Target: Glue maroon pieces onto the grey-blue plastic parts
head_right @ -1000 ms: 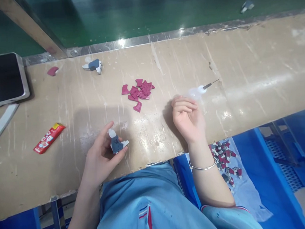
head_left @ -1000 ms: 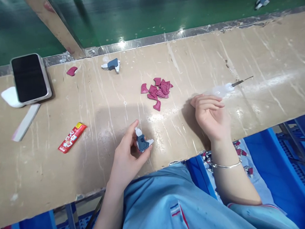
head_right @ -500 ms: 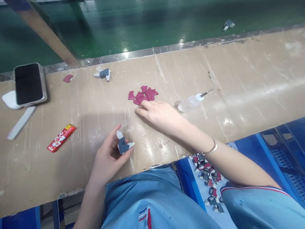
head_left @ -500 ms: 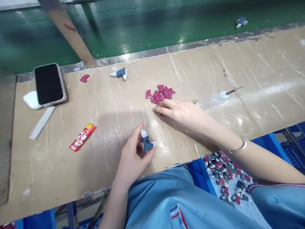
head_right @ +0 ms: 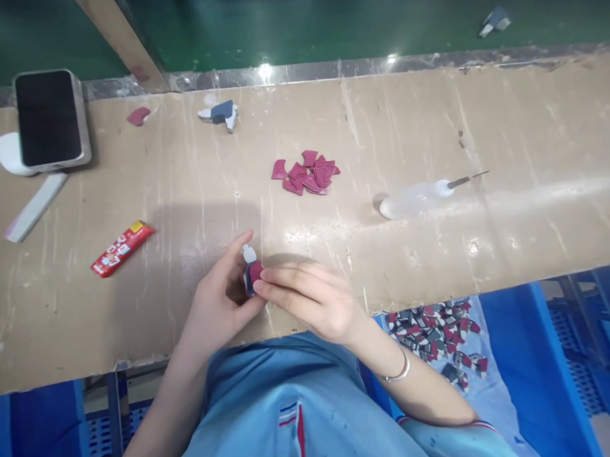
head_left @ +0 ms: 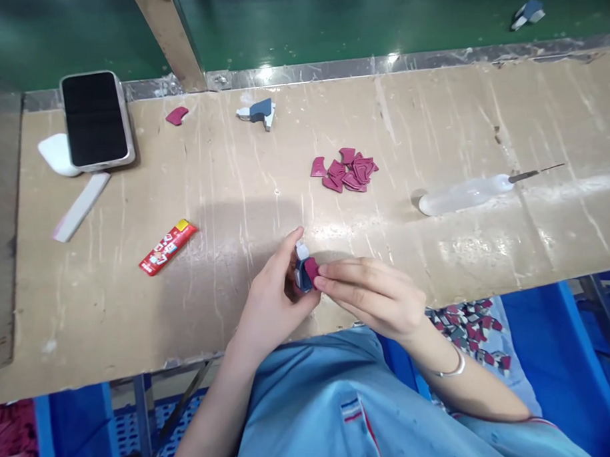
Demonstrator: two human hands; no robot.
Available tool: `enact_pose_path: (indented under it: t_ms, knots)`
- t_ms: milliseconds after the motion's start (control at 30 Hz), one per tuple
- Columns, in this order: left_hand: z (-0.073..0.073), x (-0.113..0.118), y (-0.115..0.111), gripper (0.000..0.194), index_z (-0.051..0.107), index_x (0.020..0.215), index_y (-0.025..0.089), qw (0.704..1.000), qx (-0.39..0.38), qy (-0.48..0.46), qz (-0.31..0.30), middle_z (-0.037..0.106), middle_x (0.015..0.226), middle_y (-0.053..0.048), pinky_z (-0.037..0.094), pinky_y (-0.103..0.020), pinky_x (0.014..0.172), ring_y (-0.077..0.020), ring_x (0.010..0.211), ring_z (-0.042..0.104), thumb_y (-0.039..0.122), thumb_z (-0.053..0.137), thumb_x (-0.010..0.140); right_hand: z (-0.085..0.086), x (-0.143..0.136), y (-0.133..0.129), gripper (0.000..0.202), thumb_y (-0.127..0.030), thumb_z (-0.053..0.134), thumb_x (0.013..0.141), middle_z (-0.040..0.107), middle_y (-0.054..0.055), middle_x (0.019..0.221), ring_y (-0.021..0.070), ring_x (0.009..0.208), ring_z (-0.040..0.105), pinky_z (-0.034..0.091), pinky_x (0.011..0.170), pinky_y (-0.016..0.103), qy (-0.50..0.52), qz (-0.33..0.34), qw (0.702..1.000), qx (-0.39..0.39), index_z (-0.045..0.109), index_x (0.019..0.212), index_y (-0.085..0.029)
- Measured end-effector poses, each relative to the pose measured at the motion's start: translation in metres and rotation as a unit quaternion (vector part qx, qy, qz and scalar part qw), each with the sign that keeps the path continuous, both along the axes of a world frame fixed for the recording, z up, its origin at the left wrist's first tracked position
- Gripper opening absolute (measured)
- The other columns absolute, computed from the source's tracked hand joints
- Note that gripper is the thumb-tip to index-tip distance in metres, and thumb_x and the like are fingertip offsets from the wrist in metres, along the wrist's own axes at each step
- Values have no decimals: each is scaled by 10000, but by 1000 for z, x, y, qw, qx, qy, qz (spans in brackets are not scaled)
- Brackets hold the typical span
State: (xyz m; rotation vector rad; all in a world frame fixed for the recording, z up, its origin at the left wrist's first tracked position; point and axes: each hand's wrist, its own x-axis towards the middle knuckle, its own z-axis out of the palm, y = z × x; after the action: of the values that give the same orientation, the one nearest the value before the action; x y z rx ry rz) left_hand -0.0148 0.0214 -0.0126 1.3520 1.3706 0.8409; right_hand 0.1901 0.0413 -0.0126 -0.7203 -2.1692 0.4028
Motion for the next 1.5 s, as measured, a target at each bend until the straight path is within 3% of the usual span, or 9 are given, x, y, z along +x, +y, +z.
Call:
enact_pose_path:
  t_ms: [167, 267, 467, 600, 667, 833, 900, 1133, 1500]
  knots:
    - [2, 0, 0, 727, 591, 1528, 266, 1000, -2, 0, 0, 735, 961, 19, 606, -298, 782, -153, 757, 683, 177, 718, 818, -9, -6, 2, 260, -97, 690, 1041, 870, 94, 1096, 235, 1006, 854, 754, 824, 375, 54, 6, 998, -32, 799, 1259, -190]
    - [2, 0, 0, 706, 603, 1499, 268, 1000, -12, -5, 4, 746, 923, 36, 610, -288, 793, -153, 757, 705, 178, 722, 809, -10, -9, 3, 200, -119, 697, 1046, 862, 78, 1059, 225, 987, 843, 743, 849, 388, 82, 5, 992, -92, 821, 1171, -214]
    - [3, -1, -1, 706, 556, 1556, 264, 999, -23, -44, 2, 757, 960, 12, 633, -318, 858, -172, 827, 745, 216, 730, 874, -10, -10, 3, 284, -66, 645, 1048, 859, 73, 1131, 222, 1073, 831, 709, 954, 388, 84, 0, 986, -145, 836, 1173, -234]
    - [5, -6, -2, 723, 542, 1594, 259, 992, -15, -127, -14, 777, 1115, -44, 647, -320, 929, -199, 1007, 775, 229, 782, 912, -9, -9, 1, 326, -80, 597, 1070, 859, 48, 1180, 208, 1102, 806, 690, 985, 392, 81, 13, 985, -149, 815, 1222, -270]
    - [4, -8, -1, 686, 588, 1566, 265, 984, -13, -178, -4, 791, 1074, -39, 656, -307, 925, -197, 1002, 791, 296, 838, 929, -9, -13, -3, 331, -97, 584, 1080, 861, 32, 1194, 207, 1105, 803, 686, 989, 403, 111, 9, 980, -164, 798, 1226, -305]
    - [2, -11, 1, 596, 705, 1469, 316, 967, -26, -249, 40, 843, 1056, -23, 675, -258, 876, -166, 931, 820, 353, 911, 910, -12, -28, -15, 280, -162, 697, 1069, 862, 23, 1156, 192, 1118, 832, 711, 874, 332, 275, -21, 905, -324, 642, 1291, -323]
    - [3, -13, 1, 576, 729, 1449, 322, 965, -26, -257, 49, 849, 1051, -21, 675, -241, 861, -153, 906, 822, 330, 918, 905, -13, -34, -18, 275, -163, 712, 1065, 860, 19, 1156, 188, 1142, 837, 715, 864, 309, 315, -17, 884, -345, 609, 1264, -323]
    - [6, -19, 1, 546, 735, 1459, 372, 963, -54, -263, 35, 848, 1055, -12, 640, -179, 883, -117, 956, 810, 312, 891, 939, -17, -40, -17, 331, -87, 760, 1012, 844, 8, 1117, 177, 1124, 839, 704, 932, 305, 315, -31, 894, -316, 606, 1198, -312]
    - [0, -16, 0, 489, 753, 1430, 403, 968, -4, -245, 56, 845, 1082, -27, 645, -231, 911, -144, 974, 789, 312, 860, 962, -21, -50, -11, 278, -102, 737, 1005, 839, 10, 980, 200, 875, 762, 662, 777, 348, 253, -85, 945, -189, 617, 1128, -321]
